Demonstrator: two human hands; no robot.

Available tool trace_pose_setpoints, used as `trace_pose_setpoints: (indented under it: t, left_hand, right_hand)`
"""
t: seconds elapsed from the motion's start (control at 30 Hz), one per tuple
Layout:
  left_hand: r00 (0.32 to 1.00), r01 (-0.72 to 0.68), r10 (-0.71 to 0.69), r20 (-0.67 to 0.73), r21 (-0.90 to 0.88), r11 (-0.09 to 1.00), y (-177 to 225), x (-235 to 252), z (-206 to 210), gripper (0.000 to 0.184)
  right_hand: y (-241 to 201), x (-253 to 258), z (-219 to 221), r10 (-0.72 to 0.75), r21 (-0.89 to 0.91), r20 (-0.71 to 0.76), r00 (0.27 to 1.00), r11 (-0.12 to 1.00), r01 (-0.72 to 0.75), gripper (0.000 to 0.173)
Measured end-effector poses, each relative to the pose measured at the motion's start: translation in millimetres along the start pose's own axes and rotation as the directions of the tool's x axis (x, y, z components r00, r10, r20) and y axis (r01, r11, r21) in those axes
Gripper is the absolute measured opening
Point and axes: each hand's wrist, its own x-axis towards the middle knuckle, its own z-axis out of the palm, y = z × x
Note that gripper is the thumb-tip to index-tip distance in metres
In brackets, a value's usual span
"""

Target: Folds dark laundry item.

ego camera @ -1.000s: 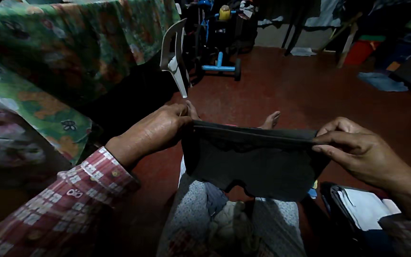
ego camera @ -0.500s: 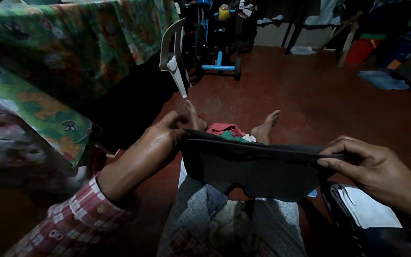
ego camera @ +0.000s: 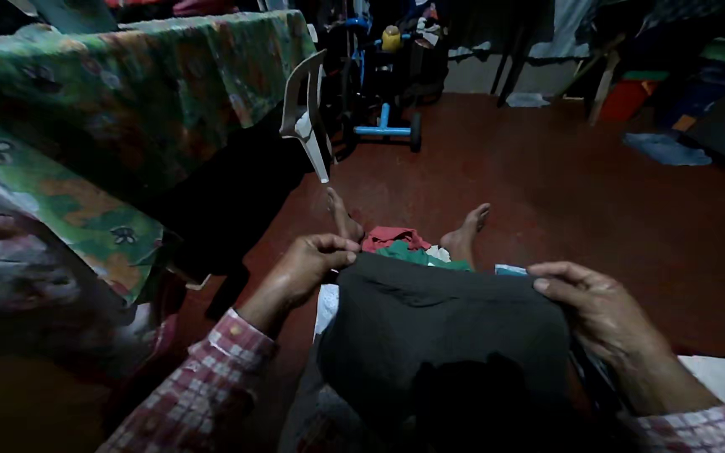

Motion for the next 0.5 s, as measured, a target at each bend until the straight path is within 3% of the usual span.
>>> trace_pose_setpoints:
  t: [0.1, 0.2, 0.27, 0.4, 0.5]
  left_hand:
    - [0.999, -0.006, 0.011, 0.035, -0.152, 0.988, -8.0, -7.0, 28.2, 0.016]
    - [0.992, -0.033, 0.054, 0.114, -0.181, 0.983, -7.4, -15.1, 45.7, 0.015]
    - [0.977, -0.102, 0.119, 0.179, -0.103, 0.989, -3.3, -21.6, 57.7, 0.020]
    - [0.880, -0.407, 0.343, 0.330, 0.147, 0.902, 9.3, -37.9, 88.2, 0.021]
    - [0.818, -0.540, 0.433, 0.379, 0.242, 0.806, 15.9, -47.3, 105.9, 0.044]
  right_hand:
    - [9.0, -13.6, 18.2, 0.009, 0.051, -0.068, 0.998, 0.999, -0.006, 0.021]
    - [4.5, -24.7, 32.5, 0.000, 0.113, -0.094, 0.996, 0.994, 0.011, 0.021]
    - [-0.2, -32.0, 43.0, -0.025, 0.145, -0.071, 0.997, 0.989, 0.035, 0.021]
    - [-10.9, -45.0, 67.2, -0.135, 0.088, 0.043, 0.990, 0.988, 0.130, 0.021]
    - [-17.2, -55.2, 83.5, -0.234, 0.039, 0.110, 0.966, 0.972, 0.231, 0.020]
